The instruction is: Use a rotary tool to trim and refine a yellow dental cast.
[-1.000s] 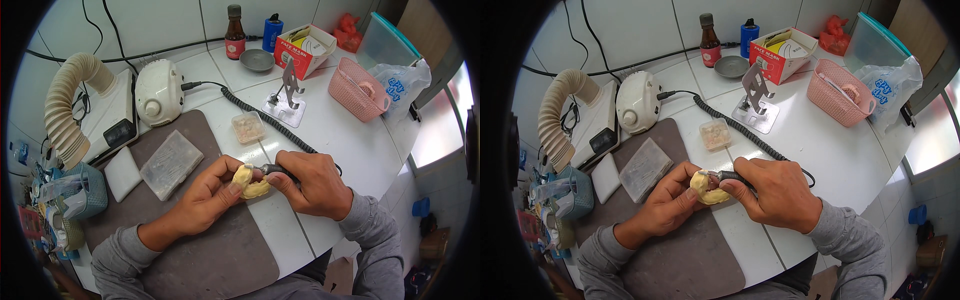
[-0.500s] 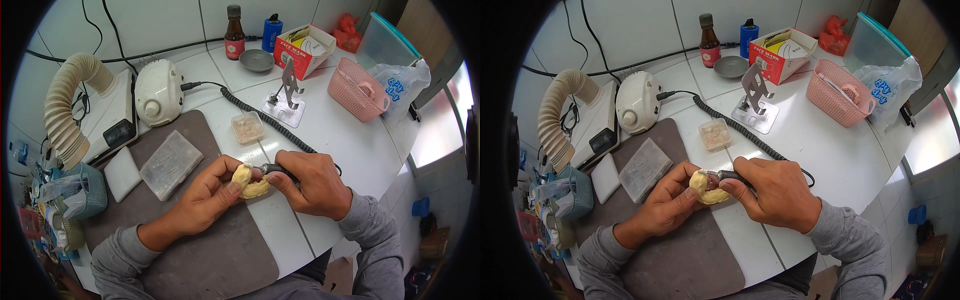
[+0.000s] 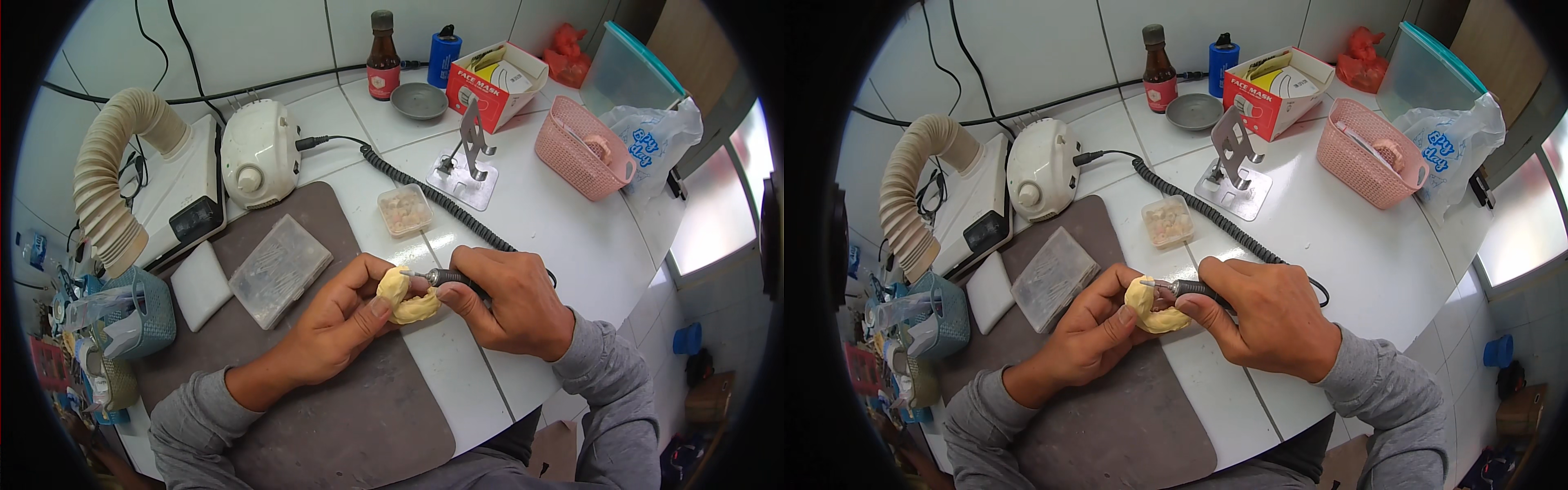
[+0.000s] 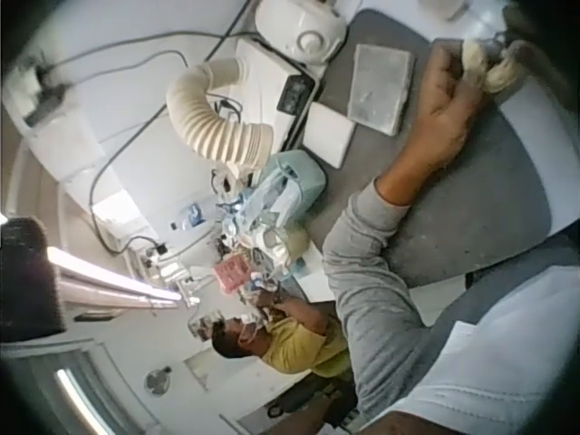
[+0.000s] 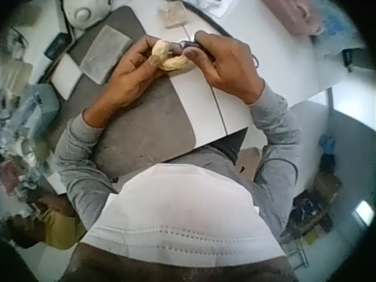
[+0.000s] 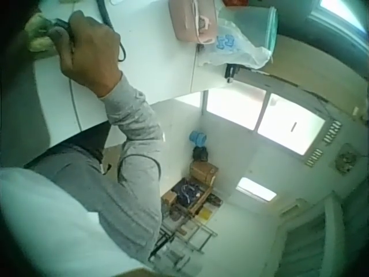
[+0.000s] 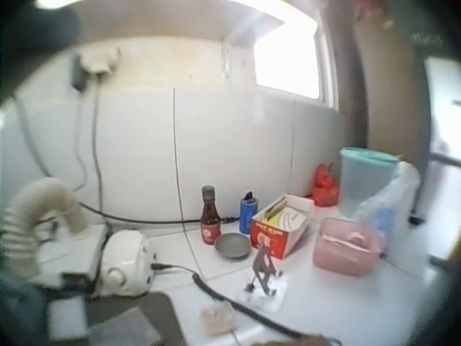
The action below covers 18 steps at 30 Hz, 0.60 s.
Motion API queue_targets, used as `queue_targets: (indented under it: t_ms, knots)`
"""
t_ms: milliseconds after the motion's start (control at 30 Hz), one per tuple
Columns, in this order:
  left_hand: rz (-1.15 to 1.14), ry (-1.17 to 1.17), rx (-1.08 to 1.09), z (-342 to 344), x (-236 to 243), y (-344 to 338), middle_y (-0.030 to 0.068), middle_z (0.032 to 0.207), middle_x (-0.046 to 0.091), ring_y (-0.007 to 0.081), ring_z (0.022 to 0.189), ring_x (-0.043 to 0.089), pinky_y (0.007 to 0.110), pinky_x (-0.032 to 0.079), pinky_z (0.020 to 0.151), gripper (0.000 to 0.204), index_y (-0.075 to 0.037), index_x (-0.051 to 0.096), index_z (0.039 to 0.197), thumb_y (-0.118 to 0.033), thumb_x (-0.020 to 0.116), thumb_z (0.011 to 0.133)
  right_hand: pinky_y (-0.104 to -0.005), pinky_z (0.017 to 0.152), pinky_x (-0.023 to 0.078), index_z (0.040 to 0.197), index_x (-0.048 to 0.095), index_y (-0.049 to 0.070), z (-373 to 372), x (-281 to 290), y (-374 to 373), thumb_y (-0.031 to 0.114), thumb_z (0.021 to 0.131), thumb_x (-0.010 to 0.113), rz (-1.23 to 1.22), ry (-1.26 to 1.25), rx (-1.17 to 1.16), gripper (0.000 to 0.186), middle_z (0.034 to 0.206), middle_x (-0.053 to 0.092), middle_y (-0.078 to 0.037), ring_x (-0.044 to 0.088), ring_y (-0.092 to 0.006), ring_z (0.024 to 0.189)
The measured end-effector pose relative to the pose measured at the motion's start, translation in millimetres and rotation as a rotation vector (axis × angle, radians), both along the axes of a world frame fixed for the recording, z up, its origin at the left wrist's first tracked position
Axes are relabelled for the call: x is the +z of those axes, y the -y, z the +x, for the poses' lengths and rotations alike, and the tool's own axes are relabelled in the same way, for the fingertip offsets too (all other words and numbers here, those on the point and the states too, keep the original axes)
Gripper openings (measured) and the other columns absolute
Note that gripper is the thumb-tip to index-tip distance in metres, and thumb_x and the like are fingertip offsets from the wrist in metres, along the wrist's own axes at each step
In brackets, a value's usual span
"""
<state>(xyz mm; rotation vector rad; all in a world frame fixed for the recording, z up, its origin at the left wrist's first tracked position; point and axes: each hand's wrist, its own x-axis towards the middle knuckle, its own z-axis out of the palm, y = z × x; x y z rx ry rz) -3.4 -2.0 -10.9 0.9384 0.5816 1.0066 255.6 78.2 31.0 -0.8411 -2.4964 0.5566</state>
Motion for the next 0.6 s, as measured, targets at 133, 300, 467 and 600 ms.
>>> queue_targets:
  t_ms: [133, 300, 467, 600]
  knots:
    - [0.032, -0.001, 0.010, 2.3, 0.9, -1.4, 0.0128, 0.153, 0.059, 0.0190, 0.145, 0.055, 0.038, 0.043, 0.124, 0.036, 0.001, 0.047, 0.149, -0.021, 0.051, 0.121, -0.0465, 0.054, 0.045, 0.091, 0.060, 0.005, 1.7, 0.4, -2.2, 0.040, 0.111, 0.067, 0.007, -0.017, -0.028, 0.041, 0.072, 0.061, -0.013, 0.061, -0.0362, 0.058]
    - [0.007, -0.007, 0.000, 0.1, 0.2, -0.5, 0.0124, 0.153, 0.059, 0.0186, 0.143, 0.056, 0.038, 0.044, 0.123, 0.036, 0.000, 0.047, 0.148, -0.022, 0.051, 0.121, -0.0462, 0.054, 0.045, 0.091, 0.060, 0.005, 0.8, 1.2, -0.7, 0.040, 0.110, 0.067, -0.001, -0.002, -0.016, 0.040, 0.072, 0.062, -0.013, 0.061, -0.0359, 0.058]
    - [0.006, -0.004, -0.003, 0.1, -0.3, 0.2, 0.0123, 0.153, 0.059, 0.0188, 0.143, 0.056, 0.039, 0.045, 0.123, 0.036, 0.000, 0.047, 0.149, -0.023, 0.051, 0.121, -0.0465, 0.054, 0.046, 0.092, 0.061, 0.005, 1.1, 0.3, -0.7, 0.041, 0.110, 0.067, -0.001, 0.009, -0.008, 0.040, 0.073, 0.062, -0.013, 0.062, -0.0362, 0.058]
    - [0.004, 0.009, -0.006, 0.3, -0.8, 0.2, 0.0121, 0.152, 0.059, 0.0189, 0.143, 0.056, 0.039, 0.045, 0.123, 0.036, 0.000, 0.047, 0.149, -0.023, 0.050, 0.121, -0.0467, 0.054, 0.046, 0.093, 0.061, 0.005, 1.0, -0.6, -0.3, 0.041, 0.110, 0.067, -0.012, 0.000, -0.001, 0.041, 0.073, 0.062, -0.013, 0.061, -0.0364, 0.058]
